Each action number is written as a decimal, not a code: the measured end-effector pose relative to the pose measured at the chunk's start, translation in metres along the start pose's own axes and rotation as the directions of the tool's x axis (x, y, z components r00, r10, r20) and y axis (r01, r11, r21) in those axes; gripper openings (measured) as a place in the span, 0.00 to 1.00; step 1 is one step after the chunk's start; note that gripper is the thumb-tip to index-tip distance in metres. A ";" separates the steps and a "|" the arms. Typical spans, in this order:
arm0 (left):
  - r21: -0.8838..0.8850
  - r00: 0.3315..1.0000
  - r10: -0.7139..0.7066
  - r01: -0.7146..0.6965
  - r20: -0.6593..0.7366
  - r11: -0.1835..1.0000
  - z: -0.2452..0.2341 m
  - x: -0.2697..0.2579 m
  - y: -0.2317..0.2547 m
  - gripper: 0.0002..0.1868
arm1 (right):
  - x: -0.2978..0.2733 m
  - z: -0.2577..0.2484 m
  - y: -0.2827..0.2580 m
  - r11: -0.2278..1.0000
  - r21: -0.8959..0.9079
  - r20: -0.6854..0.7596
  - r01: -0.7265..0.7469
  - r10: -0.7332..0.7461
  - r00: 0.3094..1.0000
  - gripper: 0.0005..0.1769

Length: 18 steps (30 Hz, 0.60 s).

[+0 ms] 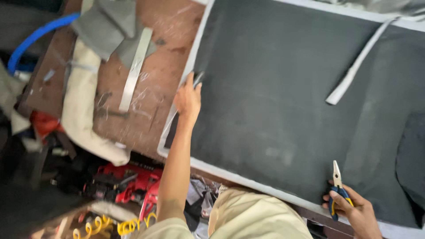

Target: The person uses pliers and a metal rod to pull and secure black fabric over a rectangular frame with foam padding and metal springs. They repeatedly lift the fabric, insert the rod, and use pliers to fasten staples along the frame edges.

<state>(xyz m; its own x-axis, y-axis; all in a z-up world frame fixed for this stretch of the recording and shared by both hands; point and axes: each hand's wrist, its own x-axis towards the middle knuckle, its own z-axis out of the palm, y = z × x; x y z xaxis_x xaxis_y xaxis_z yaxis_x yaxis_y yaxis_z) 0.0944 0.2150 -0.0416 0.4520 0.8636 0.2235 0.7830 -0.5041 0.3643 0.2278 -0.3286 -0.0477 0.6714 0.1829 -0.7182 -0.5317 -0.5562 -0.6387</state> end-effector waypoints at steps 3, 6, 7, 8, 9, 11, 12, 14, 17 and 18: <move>0.025 0.998 0.034 -0.033 -0.050 0.999 0.017 -0.004 -0.006 0.26 | -0.004 0.004 0.008 0.999 0.019 -0.019 0.031 -0.031 0.999 0.24; 0.040 0.999 -0.011 0.012 -0.041 0.999 0.022 -0.007 -0.013 0.24 | -0.005 0.009 0.010 0.994 0.072 -0.027 0.084 -0.082 0.996 0.24; 0.074 0.999 -0.037 0.038 -0.006 0.997 0.021 -0.006 -0.015 0.24 | -0.005 0.010 0.009 0.994 0.087 -0.027 0.068 -0.066 0.997 0.24; 0.070 1.000 -0.005 0.006 -0.018 0.998 0.020 -0.007 -0.015 0.24 | -0.004 0.012 0.008 0.993 0.103 -0.027 0.053 -0.050 0.998 0.24; 0.066 0.999 0.026 -0.024 -0.032 0.998 0.019 -0.008 -0.014 0.24 | -0.005 0.011 0.006 0.992 0.118 -0.025 0.039 -0.036 0.999 0.24; 0.071 0.994 0.088 -0.083 -0.066 0.994 0.018 -0.009 -0.012 0.23 | -0.007 0.011 0.001 0.991 0.132 -0.013 0.028 -0.026 1.000 0.23; 0.079 0.989 0.119 -0.113 -0.085 0.990 0.018 -0.011 -0.011 0.22 | -0.009 0.012 -0.001 0.991 0.136 -0.004 0.022 -0.022 1.000 0.23; 0.117 0.982 0.153 -0.140 -0.113 0.983 0.019 -0.013 -0.008 0.21 | -0.013 0.012 -0.006 0.992 0.125 -0.008 0.017 -0.016 1.000 0.23; 0.183 0.981 0.147 -0.122 -0.125 0.975 0.020 -0.015 -0.007 0.21 | -0.017 0.014 -0.013 0.989 0.148 0.001 0.020 -0.020 1.000 0.23; 0.189 0.984 0.134 -0.110 -0.120 0.976 0.020 -0.016 -0.006 0.21 | -0.017 0.014 -0.015 0.987 0.162 0.006 0.022 -0.024 1.000 0.23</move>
<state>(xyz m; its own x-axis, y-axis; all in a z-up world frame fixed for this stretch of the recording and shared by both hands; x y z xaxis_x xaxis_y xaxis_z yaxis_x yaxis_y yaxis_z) 0.0907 0.2047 -0.0652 0.4981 0.7807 0.3774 0.7952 -0.5848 0.1602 0.2176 -0.3122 -0.0299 0.6804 0.2012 -0.7046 -0.5930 -0.4136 -0.6908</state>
